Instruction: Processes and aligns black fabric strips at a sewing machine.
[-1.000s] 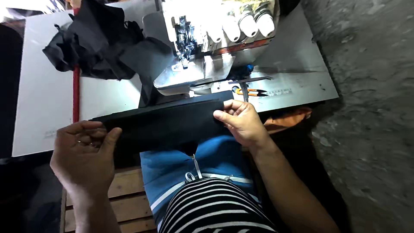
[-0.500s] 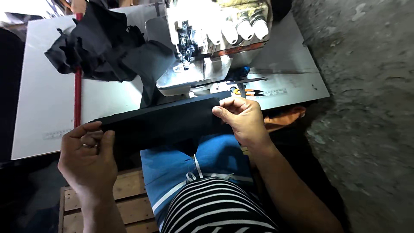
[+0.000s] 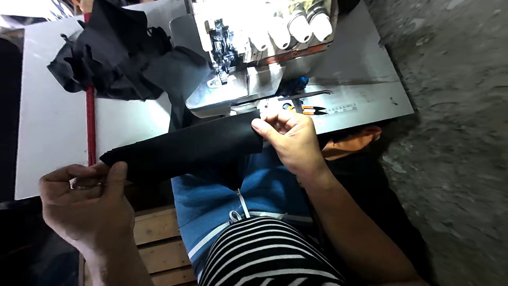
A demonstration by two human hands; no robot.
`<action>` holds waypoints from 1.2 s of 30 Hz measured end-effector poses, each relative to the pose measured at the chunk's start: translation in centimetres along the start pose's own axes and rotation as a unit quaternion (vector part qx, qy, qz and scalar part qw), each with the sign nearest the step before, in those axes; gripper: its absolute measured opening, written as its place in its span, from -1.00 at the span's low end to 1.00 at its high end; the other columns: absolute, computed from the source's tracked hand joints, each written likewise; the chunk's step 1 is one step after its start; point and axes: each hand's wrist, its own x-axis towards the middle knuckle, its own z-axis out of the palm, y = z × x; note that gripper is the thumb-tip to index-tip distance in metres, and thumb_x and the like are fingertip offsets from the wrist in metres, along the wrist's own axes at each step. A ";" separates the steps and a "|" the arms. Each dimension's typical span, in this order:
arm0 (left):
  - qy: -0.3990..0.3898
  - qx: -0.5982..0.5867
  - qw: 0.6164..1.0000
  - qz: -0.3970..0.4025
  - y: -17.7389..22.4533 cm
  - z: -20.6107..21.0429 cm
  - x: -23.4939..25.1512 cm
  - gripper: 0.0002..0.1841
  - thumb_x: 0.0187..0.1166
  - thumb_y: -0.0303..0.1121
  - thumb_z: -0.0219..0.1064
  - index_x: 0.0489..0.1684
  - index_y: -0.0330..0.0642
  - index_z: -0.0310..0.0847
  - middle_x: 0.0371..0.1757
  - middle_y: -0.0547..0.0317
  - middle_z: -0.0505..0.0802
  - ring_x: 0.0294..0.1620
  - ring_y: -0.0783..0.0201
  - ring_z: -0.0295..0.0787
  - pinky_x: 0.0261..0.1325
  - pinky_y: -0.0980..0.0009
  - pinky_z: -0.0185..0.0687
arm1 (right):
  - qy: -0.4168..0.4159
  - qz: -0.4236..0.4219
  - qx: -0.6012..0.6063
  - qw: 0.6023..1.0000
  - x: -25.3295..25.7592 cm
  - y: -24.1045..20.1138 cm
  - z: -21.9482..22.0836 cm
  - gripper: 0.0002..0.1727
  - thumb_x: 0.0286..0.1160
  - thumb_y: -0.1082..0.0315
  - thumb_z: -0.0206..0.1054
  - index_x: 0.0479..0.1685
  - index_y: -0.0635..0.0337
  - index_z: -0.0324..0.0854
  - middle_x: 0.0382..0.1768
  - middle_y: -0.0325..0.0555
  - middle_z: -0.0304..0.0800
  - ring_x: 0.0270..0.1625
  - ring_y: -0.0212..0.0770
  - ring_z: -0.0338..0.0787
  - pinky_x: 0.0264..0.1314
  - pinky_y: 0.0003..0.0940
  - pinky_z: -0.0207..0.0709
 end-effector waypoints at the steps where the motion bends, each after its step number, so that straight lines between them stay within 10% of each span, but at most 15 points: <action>1: 0.002 -0.008 1.000 0.001 -0.1 0.1 0.1 -0.52 0.36 -0.59 0.54 0.02 0.05 0.32 -0.12 0.51 0.72 -0.10 0.51 0.77 0.03 0.45 0.81 | 0.003 0.000 0.001 1.000 0.2 0.1 0.0 -0.94 0.52 0.40 0.50 -0.21 0.20 0.78 -0.45 -0.22 0.80 -0.51 -0.40 0.71 -0.48 -0.56 0.65; 15: 0.022 0.144 0.987 0.073 0.7 -1.9 5.6 -0.65 0.51 -0.42 0.51 0.10 -0.27 0.46 -0.11 0.35 0.73 -0.09 0.49 0.74 0.09 0.43 0.76 | 0.045 -0.076 -0.044 0.995 4.2 0.0 2.8 -0.92 0.42 0.38 0.57 -0.31 0.14 0.77 -0.54 -0.35 0.76 -0.60 -0.53 0.65 -0.60 -0.66 0.57; 20: -0.097 0.258 0.958 0.074 0.1 5.4 6.8 -0.58 0.70 -0.39 0.25 0.48 -0.39 0.47 0.44 -0.16 0.72 0.42 0.10 0.70 0.40 0.10 0.65 | 0.056 -0.099 -0.182 0.977 6.1 2.0 4.8 -0.80 0.52 0.26 0.50 -0.25 0.09 0.56 -0.69 -0.29 0.55 -0.77 -0.39 0.52 -0.79 -0.44 0.42; 26: -0.245 0.108 0.927 0.262 0.7 14.1 2.2 -0.65 0.68 -0.47 0.18 0.31 -0.14 0.80 0.51 0.14 0.76 0.69 0.17 0.47 0.79 -0.08 0.07 | 0.002 -0.017 -0.144 0.989 6.6 1.8 4.1 -0.77 0.53 0.22 0.50 -0.17 0.06 0.53 -0.60 -0.33 0.68 -0.69 -0.43 0.70 -0.69 -0.46 0.69; 33: -0.209 0.111 0.934 0.266 -0.4 15.9 2.2 -0.72 0.65 -0.37 0.28 0.18 -0.09 0.88 0.37 0.18 0.85 0.63 0.17 0.55 0.72 -0.11 0.10 | 0.038 -0.035 -0.193 0.980 6.3 3.1 3.0 -0.77 0.61 0.12 0.43 -0.24 -0.02 0.49 -0.61 -0.49 0.50 -0.65 -0.63 0.45 -0.65 -0.69 0.34; 36: -0.176 0.133 0.941 0.258 -0.1 16.9 2.4 -0.72 0.68 -0.33 0.28 0.17 -0.09 0.88 0.37 0.20 0.85 0.64 0.17 0.55 0.73 -0.13 0.11 | 0.035 -0.065 -0.146 0.987 6.1 3.8 3.2 -0.71 0.46 0.14 0.55 -0.21 -0.03 0.49 -0.45 -0.50 0.71 -0.42 -0.63 0.72 -0.41 -0.69 0.64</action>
